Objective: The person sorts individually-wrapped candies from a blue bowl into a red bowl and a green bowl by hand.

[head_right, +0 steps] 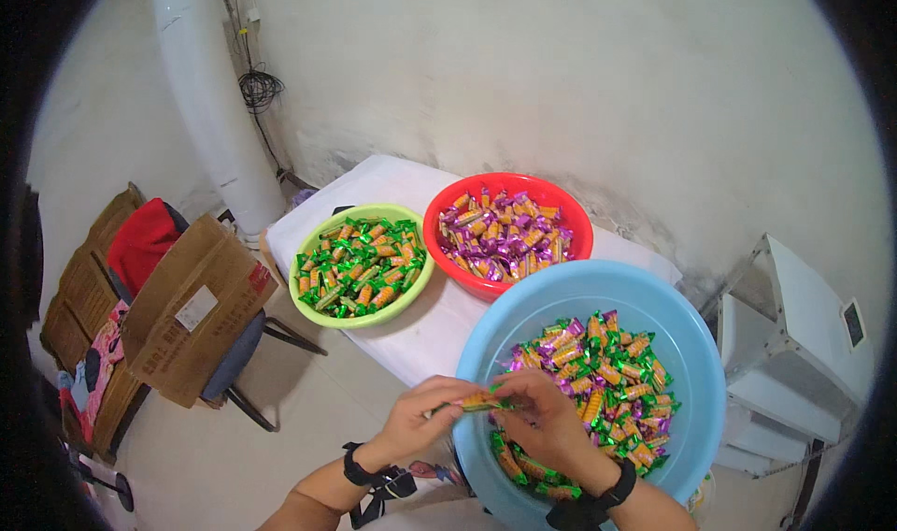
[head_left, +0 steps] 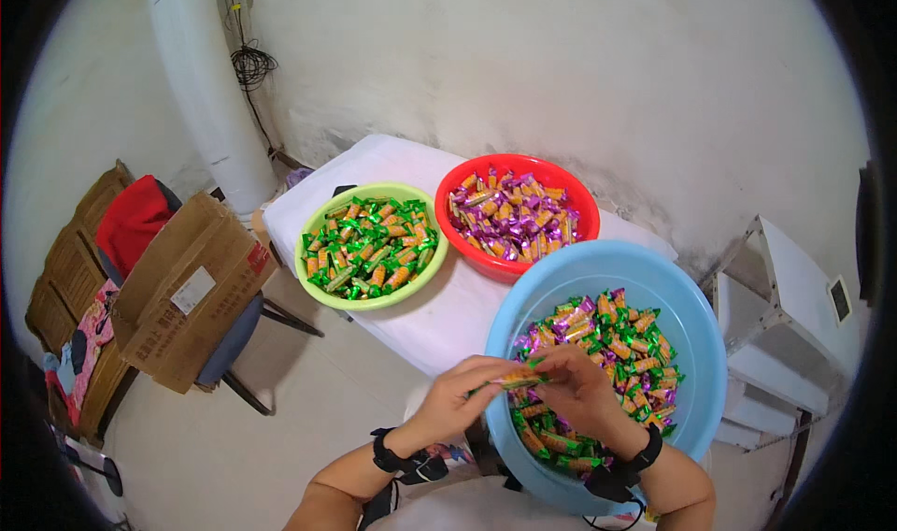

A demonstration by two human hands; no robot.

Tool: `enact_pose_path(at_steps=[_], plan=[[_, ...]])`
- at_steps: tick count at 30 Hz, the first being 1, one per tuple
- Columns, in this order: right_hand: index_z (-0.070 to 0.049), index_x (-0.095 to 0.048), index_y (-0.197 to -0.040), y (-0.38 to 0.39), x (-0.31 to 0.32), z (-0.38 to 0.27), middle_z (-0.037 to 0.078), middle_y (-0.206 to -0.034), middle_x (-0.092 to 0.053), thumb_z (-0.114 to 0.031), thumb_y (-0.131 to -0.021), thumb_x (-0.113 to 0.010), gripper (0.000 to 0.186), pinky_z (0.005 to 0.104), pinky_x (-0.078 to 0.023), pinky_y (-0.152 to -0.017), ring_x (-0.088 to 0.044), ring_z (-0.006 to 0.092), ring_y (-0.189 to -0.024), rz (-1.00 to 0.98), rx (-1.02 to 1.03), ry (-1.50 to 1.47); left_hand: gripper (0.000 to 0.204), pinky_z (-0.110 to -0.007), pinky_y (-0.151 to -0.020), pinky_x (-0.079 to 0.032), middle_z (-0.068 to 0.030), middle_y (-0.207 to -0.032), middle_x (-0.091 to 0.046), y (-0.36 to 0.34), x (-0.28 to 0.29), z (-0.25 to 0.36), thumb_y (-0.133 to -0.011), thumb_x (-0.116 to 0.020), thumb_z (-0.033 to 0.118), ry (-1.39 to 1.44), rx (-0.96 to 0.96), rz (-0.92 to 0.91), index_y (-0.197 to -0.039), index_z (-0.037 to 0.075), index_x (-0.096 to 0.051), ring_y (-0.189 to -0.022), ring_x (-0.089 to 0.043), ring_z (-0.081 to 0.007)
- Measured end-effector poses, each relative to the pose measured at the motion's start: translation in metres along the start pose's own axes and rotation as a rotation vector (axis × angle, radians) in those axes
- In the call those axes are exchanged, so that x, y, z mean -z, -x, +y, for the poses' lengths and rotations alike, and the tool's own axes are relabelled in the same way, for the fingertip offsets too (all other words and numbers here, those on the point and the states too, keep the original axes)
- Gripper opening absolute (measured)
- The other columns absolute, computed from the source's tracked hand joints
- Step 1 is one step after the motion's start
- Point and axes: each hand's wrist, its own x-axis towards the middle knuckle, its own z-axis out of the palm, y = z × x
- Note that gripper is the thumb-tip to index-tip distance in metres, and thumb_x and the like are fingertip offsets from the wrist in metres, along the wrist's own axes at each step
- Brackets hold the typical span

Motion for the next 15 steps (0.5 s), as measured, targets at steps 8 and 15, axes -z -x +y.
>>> enact_pose_path(at_steps=[8, 15], plan=[[0.001, -0.056, -0.098, 0.02, 0.043, -0.004, 0.012, -0.11, -0.05, 0.007, -0.079, -0.057, 0.02, 0.0294, -0.05, -0.084, -0.057, 0.0167, -0.099, 0.11, -0.204, -0.054, 0.034, -0.03, -0.092, -0.041, -0.0104, -0.114, -0.06, -0.022, 0.227, -0.144, -0.084, -0.053, 0.004, -0.638, 0.186, 0.805, -0.118, 0.003, -0.056, -0.105, -0.055, -0.0191], [0.001, -0.057, -0.095, 0.044, 0.064, 0.022, 0.009, -0.102, -0.056, 0.0, -0.082, -0.059, 0.014, 0.0239, -0.045, -0.074, -0.056, 0.0106, -0.086, 0.288, -0.311, -0.008, 0.043, -0.034, -0.098, -0.038, -0.0191, -0.126, -0.051, -0.055, 0.332, -0.211, -0.083, -0.053, 0.012, -0.685, 0.574, 0.687, -0.125, 0.002, -0.049, -0.117, -0.048, -0.0274]])
